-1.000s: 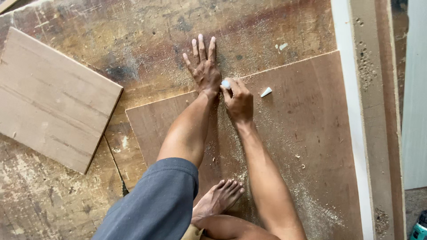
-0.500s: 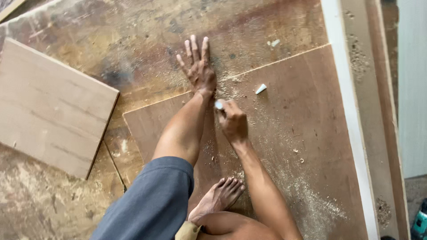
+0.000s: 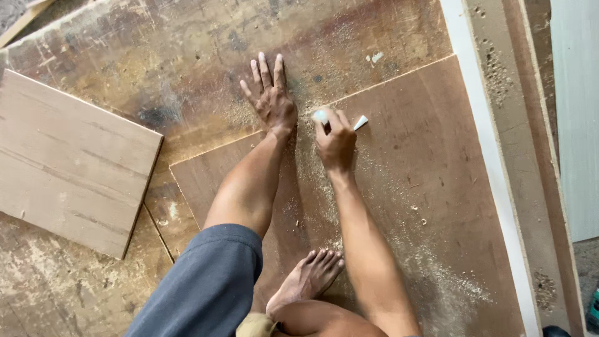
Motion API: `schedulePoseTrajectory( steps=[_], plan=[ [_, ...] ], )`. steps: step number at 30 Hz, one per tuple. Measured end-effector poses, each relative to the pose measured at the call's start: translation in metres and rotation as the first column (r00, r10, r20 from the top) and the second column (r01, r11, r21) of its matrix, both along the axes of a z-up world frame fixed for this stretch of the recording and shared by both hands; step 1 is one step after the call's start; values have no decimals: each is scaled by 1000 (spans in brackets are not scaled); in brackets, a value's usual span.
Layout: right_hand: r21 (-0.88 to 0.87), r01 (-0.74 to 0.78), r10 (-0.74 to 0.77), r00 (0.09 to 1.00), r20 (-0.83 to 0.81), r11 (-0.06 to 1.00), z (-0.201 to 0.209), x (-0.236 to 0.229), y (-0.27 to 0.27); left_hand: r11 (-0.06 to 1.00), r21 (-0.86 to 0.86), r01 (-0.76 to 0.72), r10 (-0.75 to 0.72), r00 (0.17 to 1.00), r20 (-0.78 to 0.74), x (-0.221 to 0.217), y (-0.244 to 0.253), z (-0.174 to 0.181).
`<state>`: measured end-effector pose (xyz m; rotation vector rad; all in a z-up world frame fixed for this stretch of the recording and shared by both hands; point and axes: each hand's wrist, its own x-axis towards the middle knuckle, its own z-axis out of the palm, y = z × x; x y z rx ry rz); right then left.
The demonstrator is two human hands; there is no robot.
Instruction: The person applies liquid adhesive from a small bottle into a crack in a plywood board and spreads it with their hands and a small wedge.
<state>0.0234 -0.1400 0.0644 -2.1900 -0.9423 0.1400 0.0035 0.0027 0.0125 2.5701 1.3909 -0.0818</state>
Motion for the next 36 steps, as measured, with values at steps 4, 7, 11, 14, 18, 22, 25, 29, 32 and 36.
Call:
schedulePoseTrajectory(
  steps=[4,7,11,14,18,22,25,29,32,36],
  plan=[
    [-23,-189,187,981,-57,982,13,-19,-12,1000,-3,12,-12,1000,-11,-2,-3,7],
    [-68,-43,41,999,-22,997,5,-4,-33,1000,-14,-3,4,998,69,-4,-4,-4],
    [-46,-58,56,998,-36,997,9,-25,-45,1000,-12,16,-16,1000,7,-2,-4,0],
    [-113,-211,204,976,-71,971,8,-29,-52,1000,0,10,-10,1000,18,-1,-4,-4],
    [-60,-50,51,999,5,997,1,8,-26,1000,-15,-19,20,996,91,-2,-4,0],
    [25,14,-12,994,-107,1000,1,13,0,999,-32,-24,27,996,84,-2,-4,1],
    [-15,-142,141,990,-15,990,-4,-3,7,999,-9,-40,40,990,134,-2,-1,-3],
    [-35,15,-23,971,-239,999,10,6,1,998,-62,-3,14,983,185,-6,-2,3],
    [-30,-59,60,998,7,998,8,-19,-11,1000,16,-2,-1,982,188,-4,-4,-2],
    [-77,-119,116,992,-45,990,17,-49,-55,997,-71,-31,46,976,215,-3,-1,15]
  ],
)
